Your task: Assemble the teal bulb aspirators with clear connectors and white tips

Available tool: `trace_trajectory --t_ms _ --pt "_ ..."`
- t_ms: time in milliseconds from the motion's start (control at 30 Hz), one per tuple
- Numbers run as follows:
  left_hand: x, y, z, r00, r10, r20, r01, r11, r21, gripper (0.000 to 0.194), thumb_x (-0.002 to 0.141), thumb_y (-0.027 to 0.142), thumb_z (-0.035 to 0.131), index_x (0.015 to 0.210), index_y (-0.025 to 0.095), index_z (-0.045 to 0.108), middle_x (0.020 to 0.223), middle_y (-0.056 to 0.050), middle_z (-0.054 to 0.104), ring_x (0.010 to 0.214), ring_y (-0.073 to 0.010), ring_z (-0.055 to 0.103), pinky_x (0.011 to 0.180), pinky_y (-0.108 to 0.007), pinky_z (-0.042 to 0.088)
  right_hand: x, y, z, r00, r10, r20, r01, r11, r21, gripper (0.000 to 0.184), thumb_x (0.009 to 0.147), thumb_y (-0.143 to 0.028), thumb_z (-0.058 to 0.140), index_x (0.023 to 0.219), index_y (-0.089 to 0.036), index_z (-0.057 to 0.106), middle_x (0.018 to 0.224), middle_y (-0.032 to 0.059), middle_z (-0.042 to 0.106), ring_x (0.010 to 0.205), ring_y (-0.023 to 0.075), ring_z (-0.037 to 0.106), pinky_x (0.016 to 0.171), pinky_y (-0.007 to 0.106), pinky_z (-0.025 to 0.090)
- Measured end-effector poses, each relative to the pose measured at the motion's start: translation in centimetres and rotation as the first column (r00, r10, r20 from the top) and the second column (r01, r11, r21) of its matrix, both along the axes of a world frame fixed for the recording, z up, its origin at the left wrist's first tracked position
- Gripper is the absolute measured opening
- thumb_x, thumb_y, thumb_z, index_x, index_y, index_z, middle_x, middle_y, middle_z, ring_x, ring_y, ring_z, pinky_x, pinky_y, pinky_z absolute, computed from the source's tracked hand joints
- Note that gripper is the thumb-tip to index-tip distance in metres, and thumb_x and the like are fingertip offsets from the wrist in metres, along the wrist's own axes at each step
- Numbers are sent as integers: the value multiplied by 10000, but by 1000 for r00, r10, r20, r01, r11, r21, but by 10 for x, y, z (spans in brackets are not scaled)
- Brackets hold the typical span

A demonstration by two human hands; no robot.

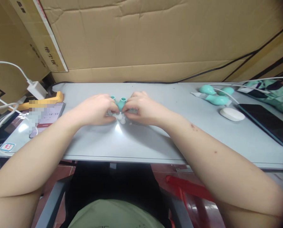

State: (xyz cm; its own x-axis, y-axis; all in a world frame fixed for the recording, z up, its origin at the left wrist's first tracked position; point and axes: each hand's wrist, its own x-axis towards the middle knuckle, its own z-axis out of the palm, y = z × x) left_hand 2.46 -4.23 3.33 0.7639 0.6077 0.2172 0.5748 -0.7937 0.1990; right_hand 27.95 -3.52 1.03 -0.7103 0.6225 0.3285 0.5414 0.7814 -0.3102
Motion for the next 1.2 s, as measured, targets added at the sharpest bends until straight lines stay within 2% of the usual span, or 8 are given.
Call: trace_trajectory --t_ms 233,367,567,700,833,967,1067,1200 --pt "-10 4 8 991 129 -28 -124 983 136 233 900 262 674 1019 260 875 1016 -74 809 948 -278 704 883 -416 525 1 0 1 996 -11 -84 12 1000 9 234 973 -231 598 990 -247 831 866 50 786 951 264 593 987 443 387" --pt "-10 6 5 991 129 -41 -123 985 122 189 891 255 714 973 302 877 943 -43 813 938 -260 705 918 -393 534 1 -1 1 996 -4 -91 5 1000 9 239 975 -252 595 1005 -230 831 884 59 789 962 267 595 996 450 394" --pt "-8 6 6 993 106 -59 -99 989 109 167 919 274 721 988 261 873 852 -47 801 852 -231 695 799 -355 518 1 -3 3 995 -6 -98 7 1000 12 219 968 -270 615 967 -224 829 861 67 781 967 272 596 993 460 403" --pt "-8 6 7 976 69 207 -79 996 39 187 922 312 741 1025 217 865 927 -45 824 828 -191 722 763 -323 539 1 -2 3 985 -9 -172 19 998 57 216 959 -272 640 1015 -230 845 862 62 785 925 259 634 977 457 451" --pt "-5 6 5 853 159 498 -94 984 -153 267 889 368 807 1063 173 859 984 -74 843 848 -182 763 752 -289 608 -3 -6 2 932 -43 -360 62 997 41 205 949 -282 686 1074 -226 838 962 68 825 919 248 702 908 421 526" --pt "3 5 -1 754 236 613 -28 944 -329 323 863 405 864 1058 148 850 910 -85 844 822 -198 800 703 -281 641 -9 -8 0 853 -54 -520 43 999 -34 136 930 -284 744 1015 -212 822 999 64 842 898 225 744 833 379 565" --pt "10 4 -6 705 253 662 23 925 -378 342 873 438 877 1062 156 842 914 -84 854 825 -216 828 695 -285 658 -12 -7 0 802 -68 -594 32 997 -70 98 934 -292 766 913 -208 811 917 50 833 835 205 740 779 357 569" --pt "16 5 -14 655 301 693 23 909 -417 387 863 482 896 1081 169 832 899 -66 856 787 -221 837 716 -319 702 -13 -4 -1 751 -107 -651 47 993 -109 132 924 -309 805 846 -203 805 852 48 814 784 197 727 728 343 559"
